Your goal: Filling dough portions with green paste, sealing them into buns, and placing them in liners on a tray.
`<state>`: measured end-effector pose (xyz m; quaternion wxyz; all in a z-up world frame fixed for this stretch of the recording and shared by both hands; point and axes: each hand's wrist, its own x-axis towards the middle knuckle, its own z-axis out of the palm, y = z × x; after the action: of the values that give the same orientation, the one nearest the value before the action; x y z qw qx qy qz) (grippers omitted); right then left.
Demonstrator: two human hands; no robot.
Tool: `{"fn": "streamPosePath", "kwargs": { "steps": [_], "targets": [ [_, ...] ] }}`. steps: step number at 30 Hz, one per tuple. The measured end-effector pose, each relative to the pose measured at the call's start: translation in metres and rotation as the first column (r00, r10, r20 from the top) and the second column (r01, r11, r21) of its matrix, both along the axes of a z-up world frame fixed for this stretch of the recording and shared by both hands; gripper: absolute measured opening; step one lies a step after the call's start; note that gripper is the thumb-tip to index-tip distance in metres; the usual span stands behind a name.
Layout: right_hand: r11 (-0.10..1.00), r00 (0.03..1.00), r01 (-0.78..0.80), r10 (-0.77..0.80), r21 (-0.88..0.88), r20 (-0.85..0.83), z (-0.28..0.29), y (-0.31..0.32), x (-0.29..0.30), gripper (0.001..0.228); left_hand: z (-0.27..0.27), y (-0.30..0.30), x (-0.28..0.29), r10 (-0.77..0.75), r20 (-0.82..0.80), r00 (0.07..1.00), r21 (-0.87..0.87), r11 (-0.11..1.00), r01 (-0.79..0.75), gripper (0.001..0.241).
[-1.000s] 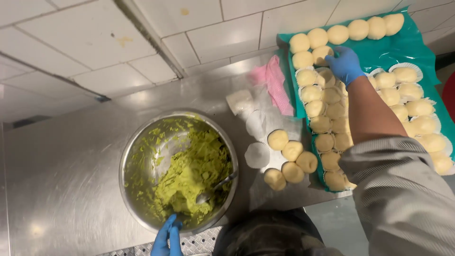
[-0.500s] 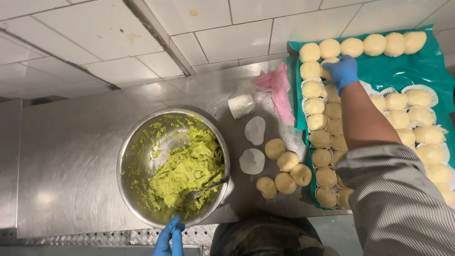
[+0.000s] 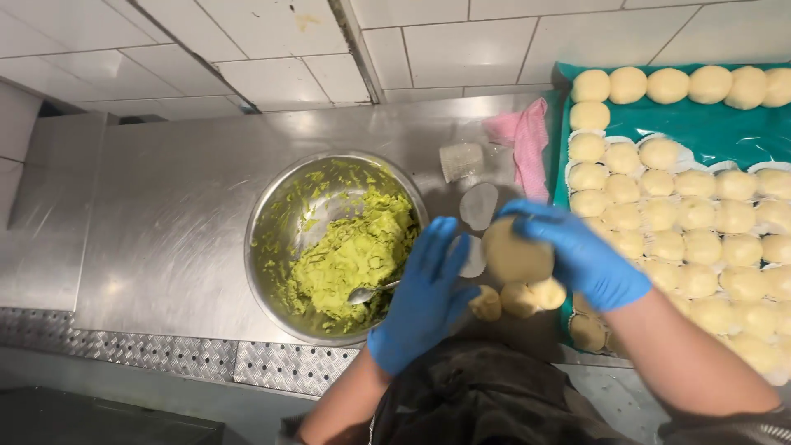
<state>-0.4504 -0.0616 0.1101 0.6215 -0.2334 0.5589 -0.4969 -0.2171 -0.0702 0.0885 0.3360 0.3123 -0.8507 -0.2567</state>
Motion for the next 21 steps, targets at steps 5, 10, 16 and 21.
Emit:
{"fn": "streamPosePath", "kwargs": {
  "steps": [5, 10, 16, 21],
  "targets": [
    [0.975, 0.992, 0.087, -0.102, 0.202, 0.069, 0.023, 0.032, 0.050, 0.031, 0.001, 0.014, 0.023, -0.160, -0.194, 0.968, -0.006, 0.987, 0.162, 0.044],
    [0.887, 0.712, -0.296, -0.043, -0.355, -0.700, 0.036, 0.058, 0.068, 0.038, 0.031, 0.021, 0.032, 0.038, 0.074, 0.997, 0.229, 0.972, -0.054, 0.036],
    [0.950, 0.799, -0.076, -0.123, -0.302, -0.589, -0.025, 0.076, 0.053, 0.018, 0.023, 0.034, 0.029, 0.150, -0.201, 0.968, 0.589, 0.808, -0.003, 0.044],
    [0.946, 0.729, -0.199, -0.032, -0.257, -0.683, 0.004, 0.087, 0.059, 0.040, 0.019, 0.039, 0.034, 0.036, -0.069, 0.997, 0.398, 0.918, -0.006, 0.026]
  ]
}}
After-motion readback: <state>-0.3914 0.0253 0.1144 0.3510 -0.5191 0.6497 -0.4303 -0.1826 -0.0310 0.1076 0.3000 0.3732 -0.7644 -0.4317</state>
